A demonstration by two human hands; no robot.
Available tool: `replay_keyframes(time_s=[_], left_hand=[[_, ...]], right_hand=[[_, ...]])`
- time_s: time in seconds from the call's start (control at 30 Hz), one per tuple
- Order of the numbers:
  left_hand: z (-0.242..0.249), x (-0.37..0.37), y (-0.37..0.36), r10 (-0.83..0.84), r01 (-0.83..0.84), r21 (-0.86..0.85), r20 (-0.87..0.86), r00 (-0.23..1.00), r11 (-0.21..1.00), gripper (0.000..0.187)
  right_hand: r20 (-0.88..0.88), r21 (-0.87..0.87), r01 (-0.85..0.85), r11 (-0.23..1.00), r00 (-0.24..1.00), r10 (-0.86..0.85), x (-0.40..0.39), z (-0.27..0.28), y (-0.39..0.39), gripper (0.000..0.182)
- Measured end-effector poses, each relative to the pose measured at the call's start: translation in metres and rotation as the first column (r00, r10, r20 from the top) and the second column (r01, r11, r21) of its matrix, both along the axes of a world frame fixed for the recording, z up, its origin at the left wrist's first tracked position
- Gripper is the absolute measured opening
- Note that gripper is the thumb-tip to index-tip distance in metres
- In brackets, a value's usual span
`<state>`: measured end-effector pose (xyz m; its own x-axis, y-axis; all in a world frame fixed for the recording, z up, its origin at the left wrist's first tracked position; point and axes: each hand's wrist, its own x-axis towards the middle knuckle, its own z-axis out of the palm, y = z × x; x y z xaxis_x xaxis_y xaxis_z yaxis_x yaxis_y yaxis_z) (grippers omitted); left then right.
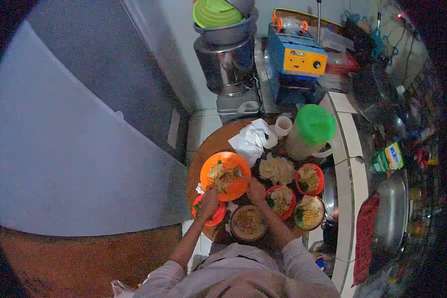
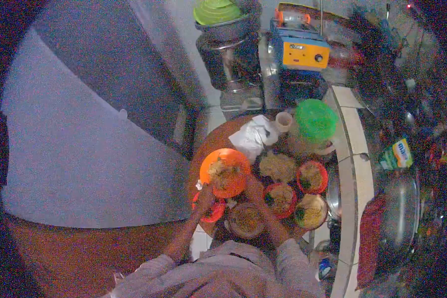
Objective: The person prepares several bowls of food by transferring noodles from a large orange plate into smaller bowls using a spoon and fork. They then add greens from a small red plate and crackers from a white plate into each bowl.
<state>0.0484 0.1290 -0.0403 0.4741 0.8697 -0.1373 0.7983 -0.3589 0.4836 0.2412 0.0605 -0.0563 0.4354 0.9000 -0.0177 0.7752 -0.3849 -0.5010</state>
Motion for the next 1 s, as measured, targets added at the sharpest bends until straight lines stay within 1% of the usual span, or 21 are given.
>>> replay_keyframes(time_s=[0.07,0.13,0.17,0.23,0.27,0.33,0.37,0.4,0.43,0.47,0.5,0.53,0.57,0.67,0.73,0.77,0.83,0.9,0.93,0.97,1.0], left_hand=[[0.002,0.004,0.003,-0.046,0.047,-0.055,0.015,0.999,0.997,0.024],[-0.006,0.006,0.005,-0.061,0.062,-0.055,0.013,0.998,0.997,0.025],[-0.009,0.006,0.005,-0.064,0.065,-0.051,0.018,0.998,0.997,0.025],[0.019,0.013,-0.005,-0.07,0.071,-0.02,0.05,0.996,0.997,0.026],[0.031,0.016,-0.009,-0.074,0.073,0.012,0.084,0.994,0.997,0.026],[0.008,0.014,-0.002,-0.025,0.028,-0.022,0.125,0.992,0.999,0.027],[-0.006,0.01,0.001,0.024,-0.015,-0.057,0.164,0.986,0.998,0.028],[-0.005,0.009,0.002,0.027,-0.018,-0.058,0.163,0.986,0.998,0.028],[-0.004,0.009,0.002,-0.026,0.031,-0.054,0.098,0.995,0.998,0.028],[-0.003,0.008,0.003,-0.079,0.08,-0.054,0.032,0.996,0.995,0.028],[-0.003,0.009,0.003,-0.078,0.08,-0.054,0.032,0.996,0.995,0.028],[-0.004,0.009,0.005,-0.094,0.093,-0.059,-0.015,0.995,0.994,0.035],[-0.004,0.01,0.005,-0.11,0.106,-0.064,-0.061,0.992,0.992,0.045],[-0.015,0.007,0.002,-0.06,0.057,-0.053,-0.044,0.997,0.997,0.043],[-0.002,0.012,-0.004,-0.028,0.024,-0.077,-0.051,0.998,0.997,0.043],[0.006,0.014,-0.006,0.004,-0.01,-0.105,-0.063,0.998,0.994,0.044],[0.01,0.013,-0.008,-0.008,0.0,-0.12,-0.062,0.998,0.993,0.044],[0.001,0.009,-0.009,-0.019,0.011,-0.133,-0.062,0.998,0.991,0.045],[-0.023,0.005,-0.007,-0.051,0.05,-0.045,-0.029,0.998,0.998,0.045],[-0.037,0.002,-0.007,-0.085,0.085,0.044,0.001,0.996,0.995,0.045],[-0.031,0.003,-0.009,-0.085,0.085,0.048,0.007,0.996,0.995,0.045]], right_hand=[[-0.015,-0.019,0.04,0.999,0.999,-0.041,0.001,-0.004,-0.001,0.028],[-0.012,0.005,-0.054,0.999,0.998,0.054,-0.001,0.02,-0.002,0.028],[-0.018,0.003,-0.05,0.999,0.999,0.05,-0.001,0.017,-0.002,0.028],[-0.022,-0.119,-0.088,0.989,0.996,0.086,-0.001,0.003,0.0,0.027],[-0.023,-0.12,-0.089,0.989,0.996,0.087,-0.001,-0.004,0.002,0.027],[0.04,-0.313,-0.07,0.947,0.995,0.087,-0.002,-0.016,0.006,0.025],[0.039,-0.312,-0.073,0.947,0.995,0.09,-0.003,-0.018,0.006,0.025],[0.063,-0.222,-0.106,0.969,0.99,0.123,-0.004,-0.015,0.004,0.024],[0.09,-0.131,-0.14,0.981,0.984,0.152,-0.004,-0.007,0.001,0.023],[0.09,-0.132,-0.141,0.981,0.984,0.154,-0.004,0.002,-0.001,0.023],[0.028,-0.198,-0.115,0.973,0.992,0.123,-0.004,0.019,0.001,0.022],[-0.032,-0.264,-0.092,0.96,0.996,0.087,-0.004,0.028,0.002,0.022],[-0.029,-0.262,-0.092,0.961,0.996,0.087,-0.003,0.028,0.001,0.022],[-0.07,-0.209,-0.129,0.969,0.991,0.117,-0.002,0.012,-0.006,0.021],[0.174,-0.053,-0.211,0.976,0.961,0.217,-0.005,-0.005,-0.017,0.022],[0.178,-0.052,-0.212,0.976,0.96,0.218,-0.005,-0.009,-0.019,0.022],[0.053,-0.248,-0.219,0.944,0.97,0.239,-0.005,-0.005,-0.021,0.025],[-0.004,-0.205,-0.198,0.958,0.979,0.202,-0.01,0.008,-0.024,0.026],[-0.066,-0.166,-0.175,0.971,0.984,0.166,-0.013,0.015,-0.025,0.027],[-0.062,-0.163,-0.174,0.971,0.984,0.166,-0.014,0.014,-0.026,0.027],[-0.034,-0.145,-0.202,0.968,0.979,0.199,-0.015,0.011,-0.027,0.028]])
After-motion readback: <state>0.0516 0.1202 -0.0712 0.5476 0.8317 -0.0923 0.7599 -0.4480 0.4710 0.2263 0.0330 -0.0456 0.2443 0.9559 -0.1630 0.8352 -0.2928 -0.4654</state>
